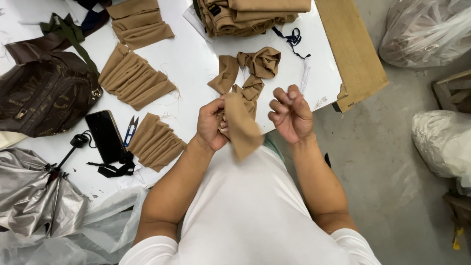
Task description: The person is folding small rectangular fabric strips and stacking them neatly on a work table.
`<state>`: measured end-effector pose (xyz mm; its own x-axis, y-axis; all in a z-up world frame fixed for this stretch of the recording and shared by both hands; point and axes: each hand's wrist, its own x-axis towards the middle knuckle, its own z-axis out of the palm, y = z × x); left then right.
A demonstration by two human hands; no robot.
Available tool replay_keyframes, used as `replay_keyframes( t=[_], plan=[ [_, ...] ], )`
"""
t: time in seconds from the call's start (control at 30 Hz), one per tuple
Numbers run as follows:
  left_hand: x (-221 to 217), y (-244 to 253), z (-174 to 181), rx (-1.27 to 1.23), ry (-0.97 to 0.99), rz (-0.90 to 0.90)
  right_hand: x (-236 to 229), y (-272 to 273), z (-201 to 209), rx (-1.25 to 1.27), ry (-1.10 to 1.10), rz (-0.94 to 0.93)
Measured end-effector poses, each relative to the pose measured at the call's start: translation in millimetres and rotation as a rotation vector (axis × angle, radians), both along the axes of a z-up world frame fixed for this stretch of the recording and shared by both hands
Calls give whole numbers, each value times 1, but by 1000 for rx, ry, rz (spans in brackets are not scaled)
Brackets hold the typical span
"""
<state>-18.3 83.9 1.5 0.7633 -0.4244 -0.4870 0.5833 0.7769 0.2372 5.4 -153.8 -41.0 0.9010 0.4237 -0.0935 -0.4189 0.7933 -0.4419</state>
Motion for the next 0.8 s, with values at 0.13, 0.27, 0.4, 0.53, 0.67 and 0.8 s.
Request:
replay_keyframes(
  t=[0.13, 0.27, 0.4, 0.53, 0.67, 0.8],
  plan=[
    [-4, 6, -12, -8, 102, 33, -5, 27, 8, -348, 65, -7],
    [-2, 11, -14, -33, 108, 94, -39, 46, -10, -321, 71, 38],
    [2, 6, -8, -2, 136, 88, -50, 51, -19, -533, -190, -52],
    [3, -1, 4, 163, 167, 89, -46, 49, -26, -905, -341, -121],
    [4, 2, 2, 96, 141, 113, -49, 70, -8, -887, -320, -113],
    [4, 8, -10, 69, 123, 143, -45, 61, -17, -869, -269, -157]
  ],
)
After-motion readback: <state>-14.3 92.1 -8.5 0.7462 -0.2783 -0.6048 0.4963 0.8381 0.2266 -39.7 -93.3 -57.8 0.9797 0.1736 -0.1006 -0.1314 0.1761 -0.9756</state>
